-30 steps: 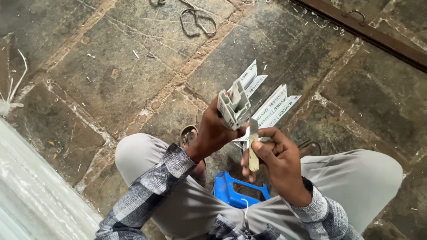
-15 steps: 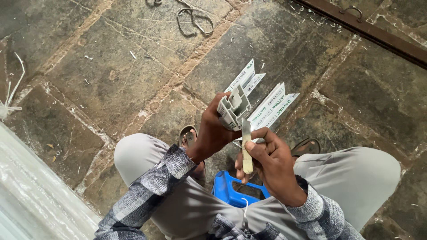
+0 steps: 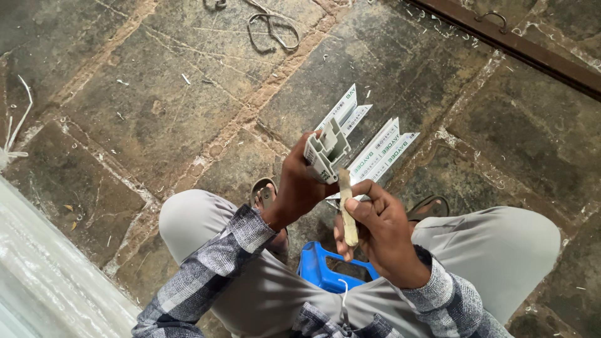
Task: The person sits on the floor holding white UPVC profile strips and trims their ends and edges with a small blade, working through the strips one at a time and setting trimmed pieces aside. They peel and cut along the strip surfaces and handle a profile section near the end.
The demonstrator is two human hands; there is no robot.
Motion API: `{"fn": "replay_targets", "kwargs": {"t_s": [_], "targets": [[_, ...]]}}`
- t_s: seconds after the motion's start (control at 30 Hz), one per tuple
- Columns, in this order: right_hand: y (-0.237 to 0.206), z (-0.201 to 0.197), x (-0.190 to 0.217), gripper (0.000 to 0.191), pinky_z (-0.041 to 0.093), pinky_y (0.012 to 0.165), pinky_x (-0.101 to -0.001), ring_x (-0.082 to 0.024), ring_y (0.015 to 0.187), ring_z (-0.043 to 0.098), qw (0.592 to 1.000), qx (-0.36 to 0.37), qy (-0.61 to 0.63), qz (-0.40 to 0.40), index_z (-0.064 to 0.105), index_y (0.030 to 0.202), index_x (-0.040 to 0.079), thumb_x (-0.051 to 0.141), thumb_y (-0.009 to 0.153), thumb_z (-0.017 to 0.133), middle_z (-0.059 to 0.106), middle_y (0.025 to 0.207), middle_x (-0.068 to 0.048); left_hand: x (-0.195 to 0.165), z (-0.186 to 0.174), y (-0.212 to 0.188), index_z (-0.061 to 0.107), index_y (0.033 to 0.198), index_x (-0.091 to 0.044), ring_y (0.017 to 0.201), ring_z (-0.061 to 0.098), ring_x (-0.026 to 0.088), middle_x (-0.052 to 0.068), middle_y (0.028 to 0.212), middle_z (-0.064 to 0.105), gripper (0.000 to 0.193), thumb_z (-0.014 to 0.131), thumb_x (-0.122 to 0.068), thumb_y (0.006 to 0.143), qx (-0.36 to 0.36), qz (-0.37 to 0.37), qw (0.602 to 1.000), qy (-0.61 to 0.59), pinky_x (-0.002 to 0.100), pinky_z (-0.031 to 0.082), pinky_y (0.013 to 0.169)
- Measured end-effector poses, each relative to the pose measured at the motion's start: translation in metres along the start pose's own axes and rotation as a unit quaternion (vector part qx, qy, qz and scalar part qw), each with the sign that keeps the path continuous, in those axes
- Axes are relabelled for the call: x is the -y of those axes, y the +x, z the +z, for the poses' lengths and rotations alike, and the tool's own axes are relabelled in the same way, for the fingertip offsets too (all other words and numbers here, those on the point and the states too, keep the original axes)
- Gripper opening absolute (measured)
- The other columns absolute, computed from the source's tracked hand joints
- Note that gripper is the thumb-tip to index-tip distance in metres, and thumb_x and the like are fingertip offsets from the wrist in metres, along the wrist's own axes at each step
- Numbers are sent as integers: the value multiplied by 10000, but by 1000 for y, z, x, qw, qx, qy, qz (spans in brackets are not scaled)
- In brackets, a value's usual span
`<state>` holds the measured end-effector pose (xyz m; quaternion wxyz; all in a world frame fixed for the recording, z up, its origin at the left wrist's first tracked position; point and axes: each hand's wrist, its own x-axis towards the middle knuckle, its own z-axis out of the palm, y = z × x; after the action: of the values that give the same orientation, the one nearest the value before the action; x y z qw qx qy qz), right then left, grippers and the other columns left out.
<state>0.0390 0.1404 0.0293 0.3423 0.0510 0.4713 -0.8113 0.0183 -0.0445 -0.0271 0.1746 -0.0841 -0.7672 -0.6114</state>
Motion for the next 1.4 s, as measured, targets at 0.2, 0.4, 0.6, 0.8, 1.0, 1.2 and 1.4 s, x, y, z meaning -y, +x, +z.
{"fn": "replay_targets", "kwargs": {"t_s": [0.2,0.4,0.6,0.8,1.0,1.2,1.4], "targets": [[0,-2,-2,214,516,390,-334,-233,516,669,1000,9,21,-3,513,1098,-27,146,1002,596,673,712,-192,1,1,-1,519,1341,1,1042,708,177,90,1152,654,782,969,-197,732,-9,20,1000,17,315,603,903],[1,-4,-4,208,510,385,-332,-230,512,667,999,2,37,10,524,1105,-15,145,993,598,670,710,-188,2,6,-7,540,1314,-9,970,728,173,93,1094,710,688,947,-173,784,2,-7,1000,24,313,613,857],[0,-1,-3,193,501,384,-322,-227,501,661,998,1,67,22,522,1102,4,141,991,600,669,716,-176,3,8,-8,518,1320,5,992,732,199,111,1118,693,727,943,-172,757,-9,5,999,30,315,616,858],[1,0,1,179,495,387,-312,-218,481,646,995,-22,74,61,525,1087,32,148,977,603,660,704,-157,5,9,-6,538,1315,-20,1018,735,221,105,1146,666,688,936,-163,773,-30,13,998,59,327,626,852],[2,-1,4,161,460,363,-286,-174,438,600,993,-36,84,80,535,1071,55,156,971,610,634,678,-126,7,5,1,553,1283,-50,1055,700,277,124,1164,637,642,923,-147,768,-52,52,990,117,364,596,872],[8,-5,1,144,439,355,-255,-148,430,589,991,-27,89,100,548,1054,71,166,964,607,622,666,-95,17,7,-2,543,1312,-28,1033,707,264,125,1163,638,619,889,-139,809,-61,22,993,94,360,600,863],[17,-13,-13,128,433,388,-204,-107,469,588,985,-11,145,92,555,1084,63,158,1007,591,619,694,-65,30,8,-3,517,1334,-14,1070,699,252,123,1168,647,652,895,-184,831,-33,2,998,57,358,612,915]]}}
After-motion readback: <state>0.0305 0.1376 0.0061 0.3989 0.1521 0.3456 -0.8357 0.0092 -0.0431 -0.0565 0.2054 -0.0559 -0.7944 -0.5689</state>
